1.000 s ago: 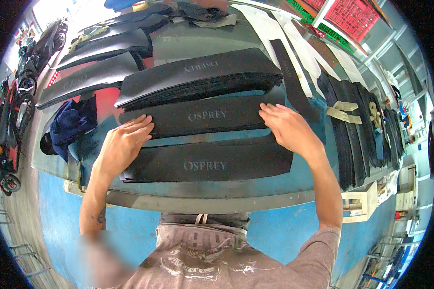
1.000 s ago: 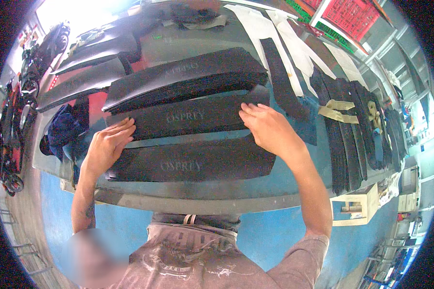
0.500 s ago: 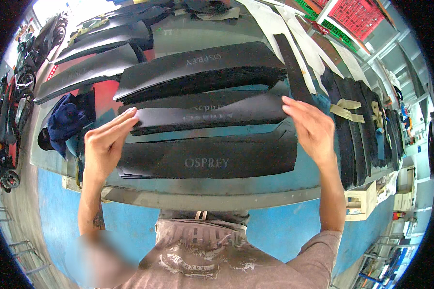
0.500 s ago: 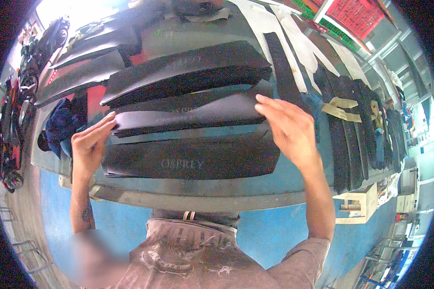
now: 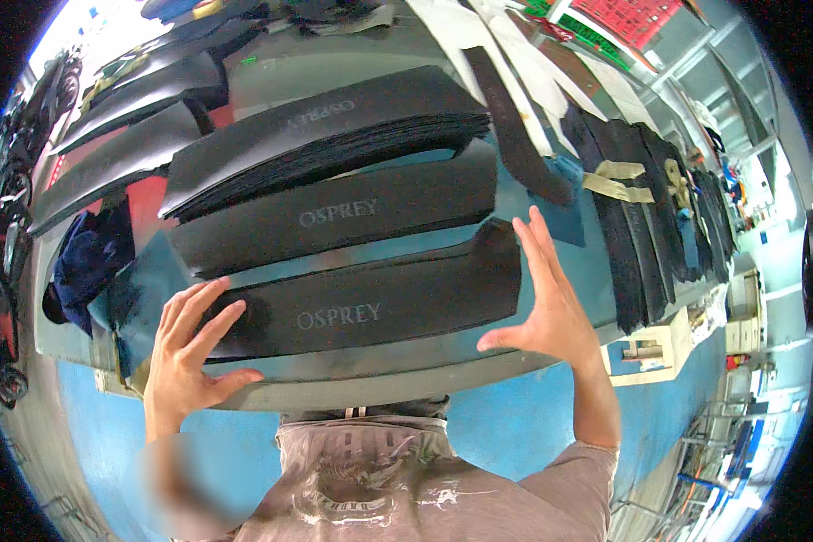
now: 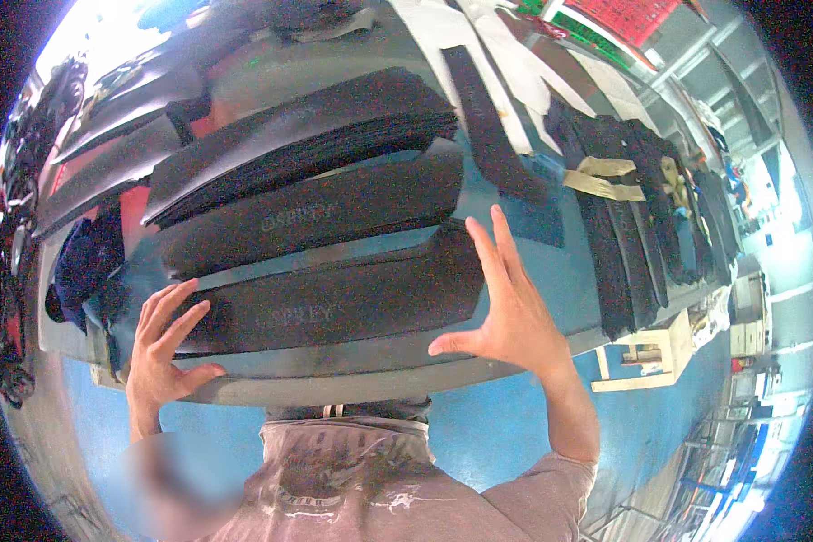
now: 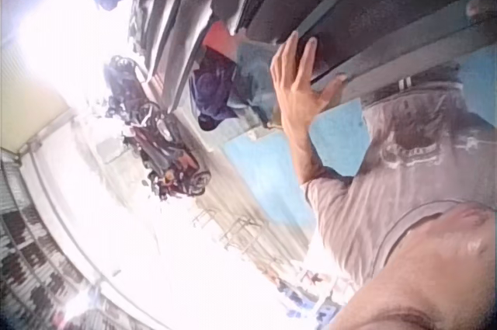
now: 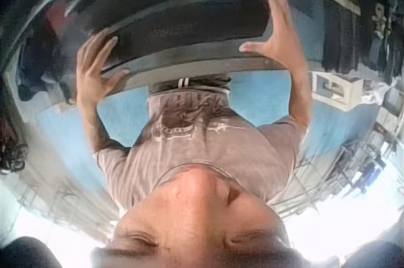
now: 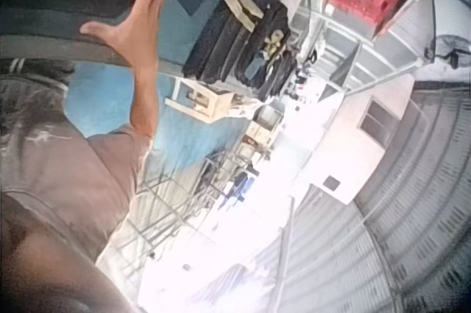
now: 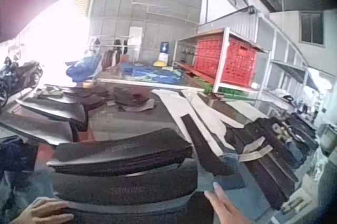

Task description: The person repeatedly picks up, aligns, and places black padded backpack components labeled 'OSPREY' on a workbench. The hands smooth the surfaces and adjust the edges of each piece before stacking them.

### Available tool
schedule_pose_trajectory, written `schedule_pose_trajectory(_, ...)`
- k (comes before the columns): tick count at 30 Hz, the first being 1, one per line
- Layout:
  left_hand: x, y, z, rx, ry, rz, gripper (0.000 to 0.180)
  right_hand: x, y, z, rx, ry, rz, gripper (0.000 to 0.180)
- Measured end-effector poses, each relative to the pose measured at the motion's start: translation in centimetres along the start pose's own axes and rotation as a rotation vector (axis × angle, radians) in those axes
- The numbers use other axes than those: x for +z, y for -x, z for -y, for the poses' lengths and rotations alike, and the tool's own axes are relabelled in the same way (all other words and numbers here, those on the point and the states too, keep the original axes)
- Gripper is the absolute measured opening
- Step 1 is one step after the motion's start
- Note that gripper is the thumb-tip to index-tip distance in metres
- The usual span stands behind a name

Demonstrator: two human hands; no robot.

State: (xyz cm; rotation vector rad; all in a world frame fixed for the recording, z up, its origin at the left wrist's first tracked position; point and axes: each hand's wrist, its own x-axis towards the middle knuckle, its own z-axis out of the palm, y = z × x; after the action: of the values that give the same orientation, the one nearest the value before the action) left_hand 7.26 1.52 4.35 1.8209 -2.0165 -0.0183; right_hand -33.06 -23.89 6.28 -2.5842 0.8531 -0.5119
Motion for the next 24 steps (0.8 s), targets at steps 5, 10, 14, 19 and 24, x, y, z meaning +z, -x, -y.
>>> schedule_pose_trajectory(5, 0.7, -2.2, -0.7, -0.020, 0.009, 0.054, 0.102, 0.9, 0.3, -3.1, 0.118, -0.173, -0.019, 0.150)
schedule_pose_trajectory(10, 0.7, -2.5, -0.7, -0.039, 0.056, 0.066, 0.108, -0.3, 1.5, -4.2, 0.253, -0.373, -0.053, 0.140)
schedule_pose_trajectory(14, 0.7, -2.5, -0.4, -0.033, 0.077, 0.104, 0.110, 0.9, 1.7, -4.2, 0.346, -0.450, -0.023, 0.134)
schedule_pose_trajectory(19, 0.6, -2.6, -0.4, -0.046, 0.094, 0.115, 0.109, 0.7, 1.0, -4.9, 0.348, -0.656, -0.075, 0.129)
schedule_pose_trajectory(24, 0.3, -3.2, -1.0, -0.039, 0.099, 0.112, 0.109, -2.5, -1.2, -3.0, -0.150, -0.107, 0.050, 0.131)
